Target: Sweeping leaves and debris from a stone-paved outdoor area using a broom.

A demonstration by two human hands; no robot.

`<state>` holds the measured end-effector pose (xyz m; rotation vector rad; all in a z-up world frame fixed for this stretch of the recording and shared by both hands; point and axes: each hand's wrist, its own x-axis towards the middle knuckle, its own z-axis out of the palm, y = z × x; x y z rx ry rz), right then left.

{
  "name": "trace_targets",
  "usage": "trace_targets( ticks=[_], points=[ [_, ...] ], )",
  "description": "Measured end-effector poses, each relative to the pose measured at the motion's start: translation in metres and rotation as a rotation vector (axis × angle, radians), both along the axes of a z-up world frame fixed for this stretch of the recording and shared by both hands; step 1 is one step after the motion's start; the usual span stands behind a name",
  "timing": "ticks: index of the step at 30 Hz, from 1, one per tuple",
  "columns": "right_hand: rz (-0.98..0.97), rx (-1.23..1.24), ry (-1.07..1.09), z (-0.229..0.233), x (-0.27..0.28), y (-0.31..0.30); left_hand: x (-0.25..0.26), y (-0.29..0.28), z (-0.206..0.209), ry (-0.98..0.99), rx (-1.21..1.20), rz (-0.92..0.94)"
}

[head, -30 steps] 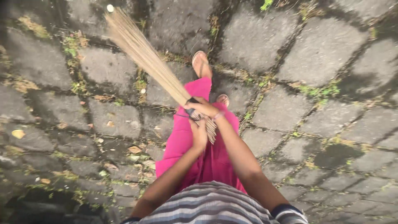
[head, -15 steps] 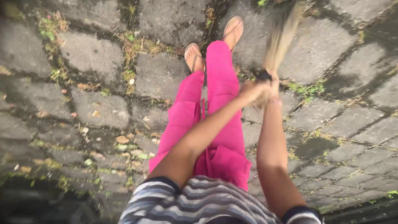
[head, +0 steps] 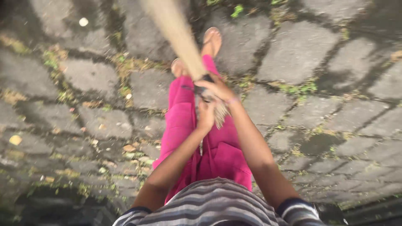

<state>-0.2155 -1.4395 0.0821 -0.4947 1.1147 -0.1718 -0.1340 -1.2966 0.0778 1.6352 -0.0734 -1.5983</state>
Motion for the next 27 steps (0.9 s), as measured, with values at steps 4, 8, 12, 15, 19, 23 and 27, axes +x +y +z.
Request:
trace_targets(
  ticks=[4, 8, 12, 15, 19, 23, 27],
  points=[
    [-0.474, 0.135, 0.267, -0.031, -0.144, 0.05, -0.097, -0.034, -0.019, 0.251, 0.084, -0.591],
    [-0.959, 0.163, 0.177, -0.131, -0.23, 0.109, -0.138, -0.111, -0.014, 0.147, 0.237, -0.962],
    [-0.937, 0.344, 0.071, -0.128, -0.129, 0.042, -0.07, -0.116, -0.035, 0.176, 0.397, -0.678],
    [-0.643, 0.259, 0.062, -0.099, -0.036, -0.012, 0.006, -0.138, 0.0, 0.267, 0.391, -0.387],
    [-0.389, 0.331, -0.106, -0.081, 0.007, -0.046, 0.007, -0.137, 0.033, -0.114, 0.359, -0.115],
    [0.239, -0.023, -0.232, -0.029, -0.025, -0.078, -0.047, -0.067, 0.008, -0.24, 0.094, 0.069],
    [-0.062, 0.049, -0.011, 0.019, -0.103, -0.043, -0.086, -0.06, 0.029, -0.203, -0.013, -0.208]
  ],
)
